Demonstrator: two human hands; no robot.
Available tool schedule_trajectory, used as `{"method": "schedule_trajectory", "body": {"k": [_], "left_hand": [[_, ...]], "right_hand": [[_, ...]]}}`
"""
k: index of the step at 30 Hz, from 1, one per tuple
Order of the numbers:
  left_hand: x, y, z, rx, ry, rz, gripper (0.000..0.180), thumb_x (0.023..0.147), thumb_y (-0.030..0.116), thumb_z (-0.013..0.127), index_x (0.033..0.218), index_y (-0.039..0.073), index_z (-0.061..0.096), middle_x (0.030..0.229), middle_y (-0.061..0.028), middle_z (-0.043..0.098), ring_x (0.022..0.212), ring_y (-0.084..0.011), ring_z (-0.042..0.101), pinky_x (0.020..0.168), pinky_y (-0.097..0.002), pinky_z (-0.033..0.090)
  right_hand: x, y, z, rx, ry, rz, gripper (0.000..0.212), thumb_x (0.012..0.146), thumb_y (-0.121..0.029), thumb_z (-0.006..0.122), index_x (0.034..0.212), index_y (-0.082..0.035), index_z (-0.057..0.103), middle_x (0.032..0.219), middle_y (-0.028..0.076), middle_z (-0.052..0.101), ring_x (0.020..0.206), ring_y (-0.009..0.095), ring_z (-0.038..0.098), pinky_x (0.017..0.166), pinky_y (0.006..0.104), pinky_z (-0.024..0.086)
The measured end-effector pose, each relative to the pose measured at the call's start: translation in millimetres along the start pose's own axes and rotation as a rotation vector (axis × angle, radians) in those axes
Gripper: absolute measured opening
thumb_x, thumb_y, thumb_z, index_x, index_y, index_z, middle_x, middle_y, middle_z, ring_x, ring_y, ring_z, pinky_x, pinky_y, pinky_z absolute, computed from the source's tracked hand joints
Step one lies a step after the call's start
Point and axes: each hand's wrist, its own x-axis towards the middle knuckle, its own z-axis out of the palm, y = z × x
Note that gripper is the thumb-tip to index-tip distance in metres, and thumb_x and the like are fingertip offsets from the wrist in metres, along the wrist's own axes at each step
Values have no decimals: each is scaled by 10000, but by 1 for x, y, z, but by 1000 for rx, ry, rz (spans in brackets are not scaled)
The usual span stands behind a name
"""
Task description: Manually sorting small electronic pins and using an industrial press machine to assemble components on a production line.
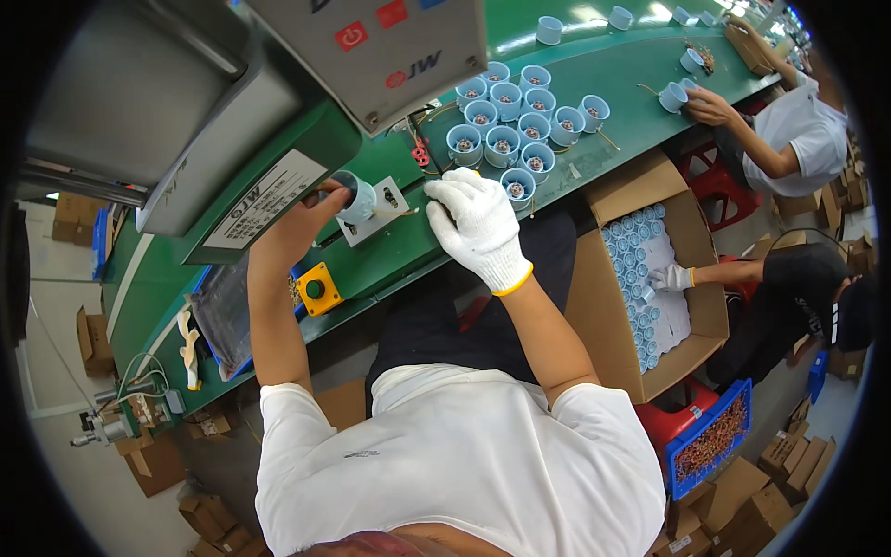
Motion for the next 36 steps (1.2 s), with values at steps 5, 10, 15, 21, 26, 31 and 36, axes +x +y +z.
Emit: {"method": "schedule_trajectory", "body": {"k": [5,10,15,21,26,31,36], "left_hand": [[-5,-3,7,-11,71,-77,256,947,266,879,1070,43,847,748,16,618,700,-100,510,650,-295,427],[12,20,-13,174,-129,-350,269,944,244,877,1094,22,847,781,-1,645,726,-97,539,674,-291,446],[-41,-12,-1,-2,200,-156,234,978,154,827,1148,-7,818,913,-51,716,818,-144,634,756,-292,499],[-175,-67,45,180,413,-116,162,963,44,823,1105,-32,809,1130,-173,791,1016,-334,773,900,-424,620],[-177,-80,36,355,496,109,110,898,24,872,960,-21,791,1125,-143,794,1099,-365,748,916,-470,619],[-172,-74,18,70,342,-31,109,942,73,826,1001,-10,788,1174,-148,782,1107,-390,719,985,-490,577],[-200,-137,-15,440,494,-94,242,998,166,773,1169,-4,791,1214,-155,784,1140,-407,719,1043,-504,562]], "right_hand": [[-3,5,4,17,29,-65,161,855,-62,763,1005,-5,758,880,139,719,863,347,717,765,459,580],[-4,6,1,16,-45,-37,198,842,-68,762,1027,2,752,911,142,721,887,344,713,768,459,578],[-6,2,-17,-33,1,-84,207,821,-46,751,1023,-1,743,963,138,721,920,339,711,770,449,585],[-25,-10,-26,-166,120,26,124,841,-89,781,962,-73,759,945,69,716,872,300,730,767,402,597],[-22,-4,-18,-185,100,20,84,861,-110,768,939,-82,759,952,83,725,861,311,730,774,407,588],[-26,-17,-21,-146,97,3,142,904,-137,759,1020,-55,752,953,126,709,882,360,725,799,456,594],[-37,-35,-22,-210,0,23,348,911,-183,768,1212,-28,686,1149,166,681,1046,387,703,855,478,601]]}}
